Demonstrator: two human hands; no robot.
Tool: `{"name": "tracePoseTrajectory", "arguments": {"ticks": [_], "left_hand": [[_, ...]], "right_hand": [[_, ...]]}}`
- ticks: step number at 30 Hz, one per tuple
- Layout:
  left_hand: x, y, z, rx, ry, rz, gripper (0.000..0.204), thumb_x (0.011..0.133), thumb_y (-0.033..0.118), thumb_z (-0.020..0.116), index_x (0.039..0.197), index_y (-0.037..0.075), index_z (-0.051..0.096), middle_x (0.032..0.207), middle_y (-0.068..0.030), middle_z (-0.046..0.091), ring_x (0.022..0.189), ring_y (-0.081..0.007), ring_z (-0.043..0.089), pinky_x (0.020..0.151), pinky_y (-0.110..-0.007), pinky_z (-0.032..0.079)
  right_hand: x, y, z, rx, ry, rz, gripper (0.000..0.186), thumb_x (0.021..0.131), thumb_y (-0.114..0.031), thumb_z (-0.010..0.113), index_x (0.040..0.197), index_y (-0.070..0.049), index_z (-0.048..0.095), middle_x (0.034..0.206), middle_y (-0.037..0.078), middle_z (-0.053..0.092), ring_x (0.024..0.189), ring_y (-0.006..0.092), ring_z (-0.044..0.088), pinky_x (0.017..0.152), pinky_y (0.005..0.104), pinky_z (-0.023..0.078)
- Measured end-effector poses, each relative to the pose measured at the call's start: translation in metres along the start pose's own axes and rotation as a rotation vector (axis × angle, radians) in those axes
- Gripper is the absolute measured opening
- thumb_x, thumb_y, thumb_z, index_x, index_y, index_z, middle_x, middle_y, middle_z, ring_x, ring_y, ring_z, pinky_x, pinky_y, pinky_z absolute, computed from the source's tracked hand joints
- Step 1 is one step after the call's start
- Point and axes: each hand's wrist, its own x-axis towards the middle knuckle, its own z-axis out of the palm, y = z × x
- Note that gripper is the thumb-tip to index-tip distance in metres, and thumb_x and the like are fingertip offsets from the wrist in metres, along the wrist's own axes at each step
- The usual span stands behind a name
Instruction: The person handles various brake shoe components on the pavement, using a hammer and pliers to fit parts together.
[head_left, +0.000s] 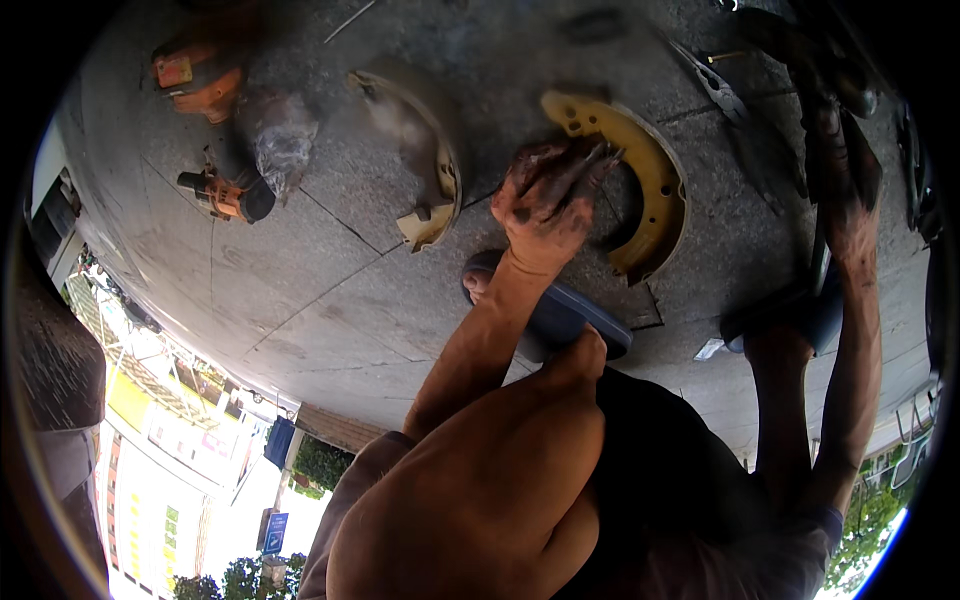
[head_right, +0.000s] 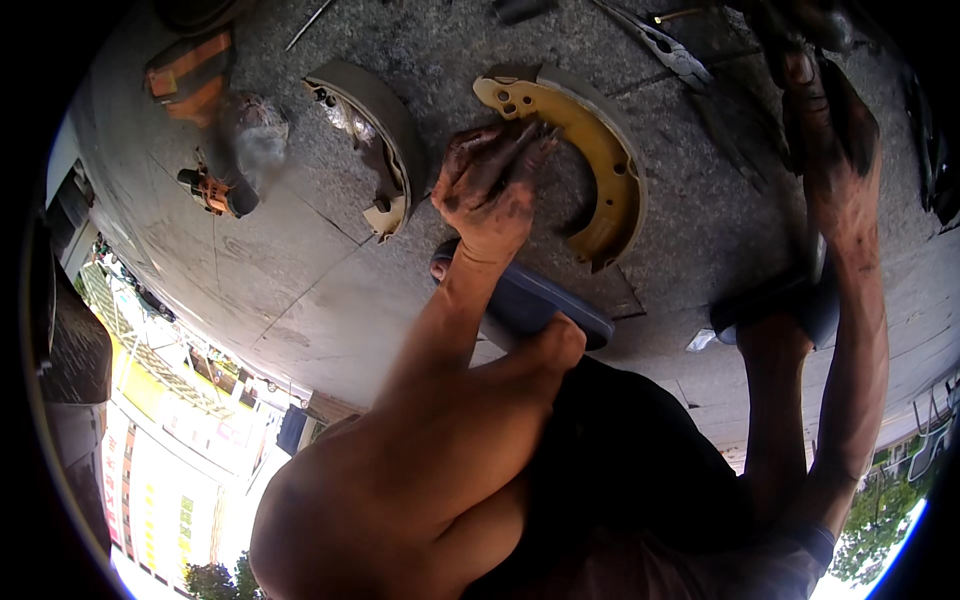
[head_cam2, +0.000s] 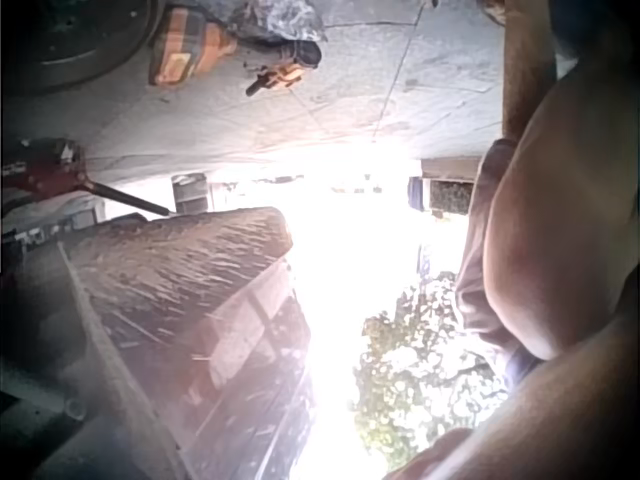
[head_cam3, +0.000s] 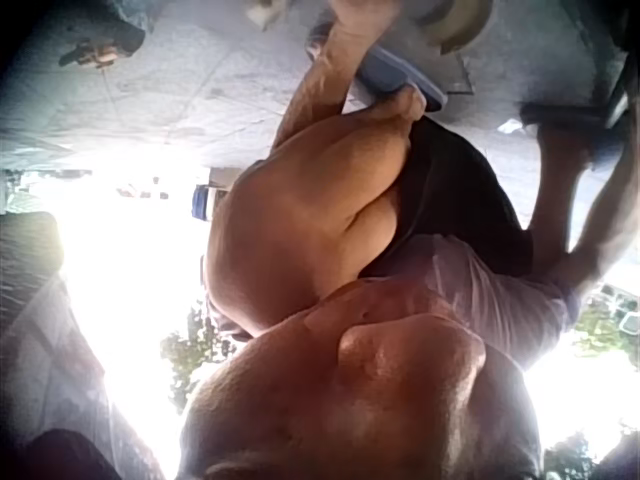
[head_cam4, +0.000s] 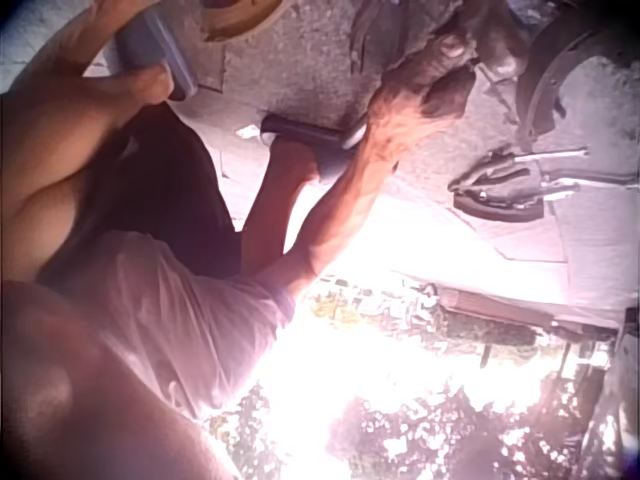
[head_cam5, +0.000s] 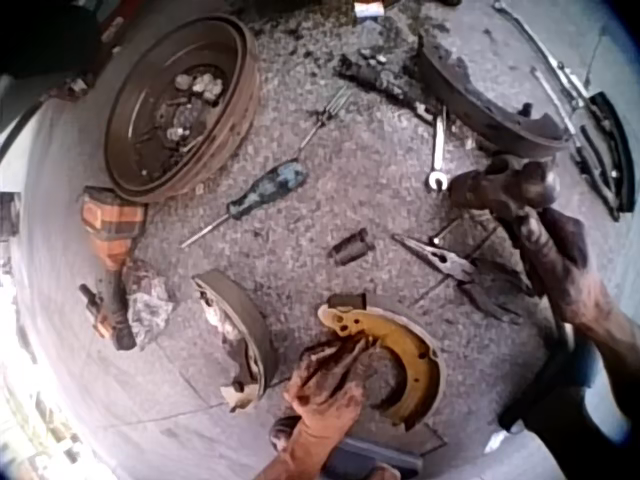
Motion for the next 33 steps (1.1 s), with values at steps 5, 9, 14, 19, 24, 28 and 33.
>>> {"name": "tracePoseTrajectory", "arguments": {"ticks": [5, 9, 14, 19, 24, 28, 33], "left_hand": [[0.002, 0.001, 0.001, 0.05, 0.005, 0.038, 0.017, 0.067, 0.011, 0.083, 0.083, 0.015, 0.078, 0.097, 0.005, 0.072, 0.087, -0.0167, 0.067, 0.069, -0.028, 0.059], [0.005, 0.001, -0.002, 0.039, -0.022, 0.006, 0.019, 0.067, 0.009, 0.084, 0.085, 0.015, 0.078, 0.096, 0.0032, 0.072, 0.083, -0.0167, 0.068, 0.068, -0.027, 0.059], [0.005, -0.002, -0.003, -0.041, -0.037, -0.022, 0.022, 0.066, 0.008, 0.085, 0.087, 0.015, 0.079, 0.096, -0.0003, 0.072, 0.08, -0.0167, 0.069, 0.065, -0.027, 0.059], [0.008, 0.0, -0.006, -0.029, -0.068, -0.06, 0.021, 0.067, 0.01, 0.084, 0.087, 0.016, 0.079, 0.096, 0.0005, 0.072, 0.08, -0.0162, 0.068, 0.064, -0.026, 0.058], [0.004, 0.0, -0.006, 0.081, -0.089, 0.027, 0.018, 0.069, 0.014, 0.082, 0.086, 0.018, 0.079, 0.1, 0.0035, 0.071, 0.084, -0.0145, 0.066, 0.064, -0.025, 0.057], [0.0, -0.005, -0.004, 0.09, -0.086, 0.065, 0.018, 0.071, 0.017, 0.082, 0.087, 0.021, 0.078, 0.102, 0.0057, 0.071, 0.088, -0.0153, 0.065, 0.066, -0.025, 0.057], [0.005, -0.002, -0.003, 0.102, -0.096, 0.108, 0.018, 0.076, 0.02, 0.082, 0.093, 0.024, 0.075, 0.105, 0.0078, 0.071, 0.089, -0.0157, 0.064, 0.074, -0.027, 0.056]], "right_hand": [[0.0, -0.007, -0.002, -0.003, -0.026, 0.015, 0.052, 0.102, -0.052, 0.049, 0.096, -0.002, 0.063, 0.057, 0.0, 0.042, 0.051, 0.0089, 0.038, 0.048, 0.0308, 0.028], [-0.002, -0.01, -0.003, -0.045, -0.009, 0.035, 0.051, 0.102, -0.051, 0.05, 0.093, -0.002, 0.063, 0.057, 0.0, 0.041, 0.051, 0.0094, 0.037, 0.049, 0.0319, 0.027], [0.0, -0.014, -0.004, -0.064, -0.009, 0.047, 0.051, 0.102, -0.05, 0.05, 0.093, -0.002, 0.063, 0.059, 0.001, 0.042, 0.055, 0.0095, 0.037, 0.051, 0.0318, 0.026], [0.002, -0.017, -0.003, -0.062, -0.023, 0.037, 0.051, 0.102, -0.051, 0.05, 0.095, -0.002, 0.064, 0.06, 0.0, 0.045, 0.055, 0.0095, 0.039, 0.052, 0.0307, 0.028], [-0.001, -0.01, -0.005, -0.052, -0.028, 0.086, 0.055, 0.102, -0.053, 0.049, 0.115, -0.002, 0.064, 0.062, 0.0, 0.05, 0.055, 0.0095, 0.043, 0.053, 0.0281, 0.033], [0.0, 0.017, -0.006, -0.123, 0.034, -0.089, 0.056, 0.102, -0.051, 0.049, 0.125, -0.002, 0.062, 0.071, 0.004, 0.057, 0.061, 0.0114, 0.049, 0.056, 0.0296, 0.037], [-0.018, -0.004, -0.031, -0.192, -0.133, 0.04, 0.055, 0.102, -0.05, 0.049, 0.125, -0.002, 0.062, 0.083, 0.01, 0.066, 0.07, 0.0159, 0.059, 0.063, 0.0323, 0.044]]}}
